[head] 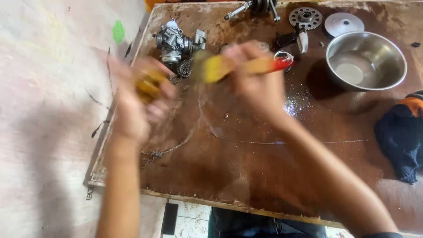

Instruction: Clean various motorcycle engine parts using a brush and solvent.

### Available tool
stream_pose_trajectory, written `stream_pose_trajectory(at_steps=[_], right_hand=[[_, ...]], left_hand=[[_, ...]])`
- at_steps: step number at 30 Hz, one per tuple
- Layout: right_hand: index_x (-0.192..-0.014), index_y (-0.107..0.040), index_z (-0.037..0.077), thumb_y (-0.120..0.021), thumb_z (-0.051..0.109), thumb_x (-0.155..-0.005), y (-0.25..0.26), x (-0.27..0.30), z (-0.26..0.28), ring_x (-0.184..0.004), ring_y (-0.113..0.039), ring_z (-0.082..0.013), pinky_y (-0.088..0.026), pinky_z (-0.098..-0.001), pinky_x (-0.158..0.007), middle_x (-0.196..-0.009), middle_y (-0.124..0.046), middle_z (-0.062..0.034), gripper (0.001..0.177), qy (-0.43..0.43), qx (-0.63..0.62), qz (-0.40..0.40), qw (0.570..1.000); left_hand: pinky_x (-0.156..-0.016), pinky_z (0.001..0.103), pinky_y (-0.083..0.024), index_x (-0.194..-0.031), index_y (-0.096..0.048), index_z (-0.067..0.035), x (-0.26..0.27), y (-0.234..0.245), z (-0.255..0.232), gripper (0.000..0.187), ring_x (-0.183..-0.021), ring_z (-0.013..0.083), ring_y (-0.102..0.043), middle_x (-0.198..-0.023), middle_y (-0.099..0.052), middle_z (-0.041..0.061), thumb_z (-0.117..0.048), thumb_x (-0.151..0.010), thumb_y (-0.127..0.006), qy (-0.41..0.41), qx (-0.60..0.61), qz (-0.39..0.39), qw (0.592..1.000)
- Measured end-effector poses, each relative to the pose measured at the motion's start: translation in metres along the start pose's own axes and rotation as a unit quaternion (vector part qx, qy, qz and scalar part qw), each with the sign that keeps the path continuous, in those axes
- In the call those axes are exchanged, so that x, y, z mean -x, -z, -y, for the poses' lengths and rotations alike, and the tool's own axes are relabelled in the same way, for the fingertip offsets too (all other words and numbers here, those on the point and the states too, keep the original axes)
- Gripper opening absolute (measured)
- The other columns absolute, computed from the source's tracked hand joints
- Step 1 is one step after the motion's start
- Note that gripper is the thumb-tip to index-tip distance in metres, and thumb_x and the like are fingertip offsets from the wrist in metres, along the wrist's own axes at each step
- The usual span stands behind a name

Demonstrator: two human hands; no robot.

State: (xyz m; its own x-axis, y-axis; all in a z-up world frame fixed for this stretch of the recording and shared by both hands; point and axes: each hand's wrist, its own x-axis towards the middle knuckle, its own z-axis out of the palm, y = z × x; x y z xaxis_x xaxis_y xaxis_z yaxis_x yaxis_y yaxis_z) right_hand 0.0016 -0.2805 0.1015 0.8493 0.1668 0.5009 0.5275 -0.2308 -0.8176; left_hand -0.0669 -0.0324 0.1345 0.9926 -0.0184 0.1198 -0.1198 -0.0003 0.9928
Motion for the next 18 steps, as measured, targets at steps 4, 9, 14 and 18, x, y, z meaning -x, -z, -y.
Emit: stream_pose_trajectory(at_steps=[4, 9, 14, 18], right_hand=[[-0.108, -0.062, 0.003, -0.060, 0.029, -0.114, 0.096, -0.004, -0.038, -0.064, -0.064, -0.0150, -0.051, -0.0275, -0.051, -0.092, -0.068, -0.0079, 0.027, -0.007, -0.085, -0.113, 0.990], [-0.099, -0.059, 0.004, -0.065, 0.021, -0.115, 0.166, 0.000, -0.051, -0.058, -0.058, -0.0136, -0.046, -0.0278, -0.047, -0.089, -0.064, -0.0081, 0.025, -0.115, -0.150, -0.127, 0.974], [-0.095, -0.060, 0.001, -0.064, 0.019, -0.115, 0.172, -0.002, -0.021, -0.052, -0.056, -0.0123, -0.043, -0.0258, -0.042, -0.078, -0.062, -0.0089, 0.027, -0.122, -0.073, -0.075, 0.987], [-0.091, -0.065, 0.001, -0.063, 0.023, -0.111, 0.176, 0.013, 0.008, -0.046, -0.056, -0.0108, -0.044, -0.0240, -0.038, -0.072, -0.065, -0.0081, 0.030, -0.178, 0.056, -0.042, 0.982]], left_hand=[[-0.045, 0.023, -0.042, -0.096, -0.066, -0.008, 0.001, -0.075, 0.099, 0.093, -0.055, 0.0076, -0.048, -0.069, -0.054, -0.003, -0.081, -0.095, -0.007, 0.099, -0.051, 0.138, 0.984], [-0.061, 0.028, -0.062, -0.127, -0.062, -0.014, -0.033, -0.170, 0.149, 0.092, -0.067, 0.0112, -0.062, -0.077, -0.059, 0.001, -0.087, -0.088, -0.022, 0.125, 0.031, 0.262, 0.956], [-0.054, 0.029, -0.058, -0.107, -0.058, -0.012, -0.077, -0.182, 0.148, 0.074, -0.065, 0.0138, -0.064, -0.079, -0.064, 0.004, -0.080, -0.093, -0.031, 0.181, 0.236, 0.178, 0.938], [-0.043, 0.025, -0.043, -0.099, -0.053, -0.012, -0.093, -0.128, 0.135, 0.025, -0.055, 0.0127, -0.053, -0.075, -0.062, 0.007, -0.037, -0.106, -0.052, 0.061, 0.448, -0.065, 0.890]])
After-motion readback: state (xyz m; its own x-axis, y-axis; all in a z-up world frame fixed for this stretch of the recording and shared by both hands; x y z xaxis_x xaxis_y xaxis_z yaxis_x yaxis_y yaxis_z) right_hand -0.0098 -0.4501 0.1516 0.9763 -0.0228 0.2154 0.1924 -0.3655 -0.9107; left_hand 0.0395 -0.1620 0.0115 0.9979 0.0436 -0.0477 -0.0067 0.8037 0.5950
